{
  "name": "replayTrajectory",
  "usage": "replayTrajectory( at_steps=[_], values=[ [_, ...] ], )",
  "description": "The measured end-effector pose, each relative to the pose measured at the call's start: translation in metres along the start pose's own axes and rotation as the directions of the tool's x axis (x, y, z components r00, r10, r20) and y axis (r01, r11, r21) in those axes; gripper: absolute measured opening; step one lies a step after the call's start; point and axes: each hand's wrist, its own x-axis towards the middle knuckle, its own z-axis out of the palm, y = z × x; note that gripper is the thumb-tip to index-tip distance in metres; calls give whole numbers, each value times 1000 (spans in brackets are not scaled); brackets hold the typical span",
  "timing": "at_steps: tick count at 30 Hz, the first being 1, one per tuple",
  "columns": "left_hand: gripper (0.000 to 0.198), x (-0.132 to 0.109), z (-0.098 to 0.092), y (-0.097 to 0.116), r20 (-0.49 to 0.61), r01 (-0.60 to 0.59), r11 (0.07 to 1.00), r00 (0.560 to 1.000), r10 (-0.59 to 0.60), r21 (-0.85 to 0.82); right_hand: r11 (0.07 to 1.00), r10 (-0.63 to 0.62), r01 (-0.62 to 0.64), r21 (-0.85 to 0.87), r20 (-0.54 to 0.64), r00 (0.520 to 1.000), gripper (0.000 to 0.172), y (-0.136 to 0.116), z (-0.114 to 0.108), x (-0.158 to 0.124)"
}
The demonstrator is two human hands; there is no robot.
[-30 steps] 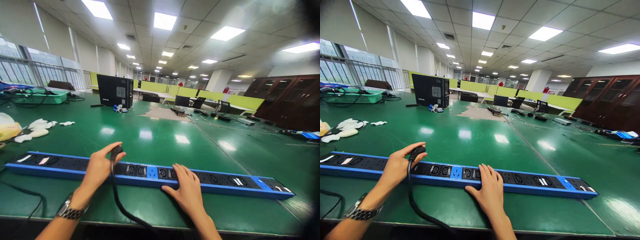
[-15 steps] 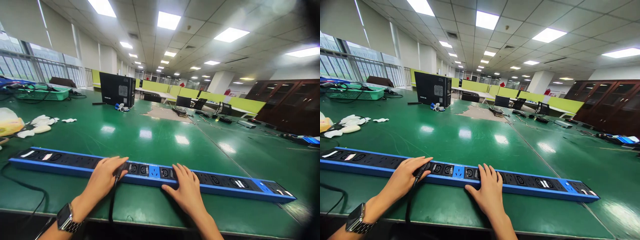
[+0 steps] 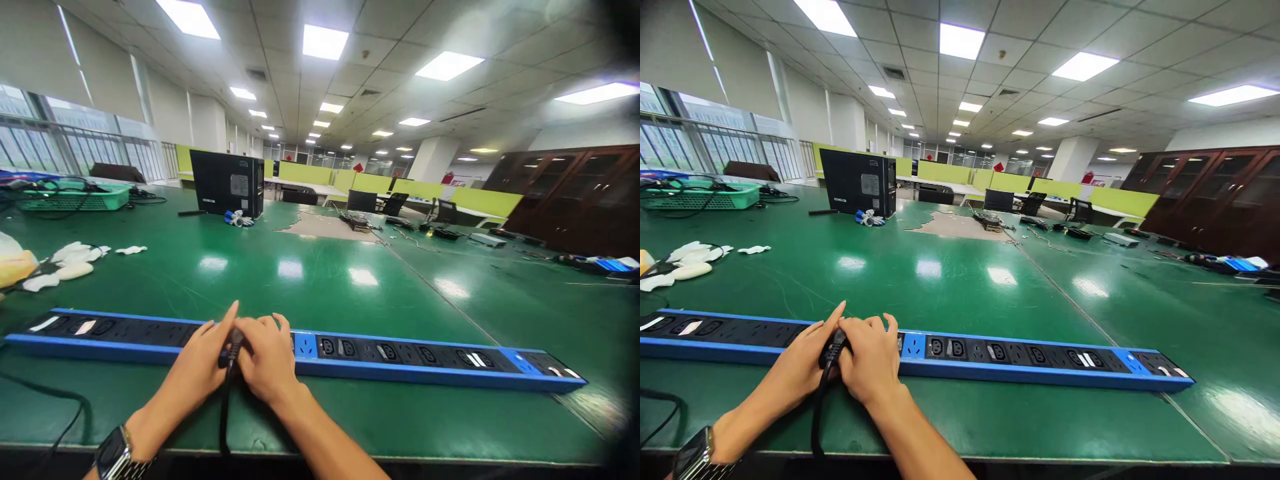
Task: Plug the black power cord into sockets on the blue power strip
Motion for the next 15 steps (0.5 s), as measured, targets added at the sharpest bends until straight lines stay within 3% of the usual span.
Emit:
replayTrajectory(
  at_steps=[3,5,10,15],
  values=[
    [97,-1,3,-2,-20,0,1000,1000,1,26,989,110,-89,114,-194,975,32,14,-14,-7],
    [100,-1,4,-2,-27,-7,998,1000,8,62,979,187,-163,119,-231,955,32,32,-31,-16],
    [94,-2,5,-1,-47,-35,993,998,41,114,933,357,-346,100,-131,925,38,77,-75,-44],
    [89,-3,7,-2,-57,-36,991,997,43,130,966,252,-252,-56,-11,968,28,77,-86,-49]
  ],
)
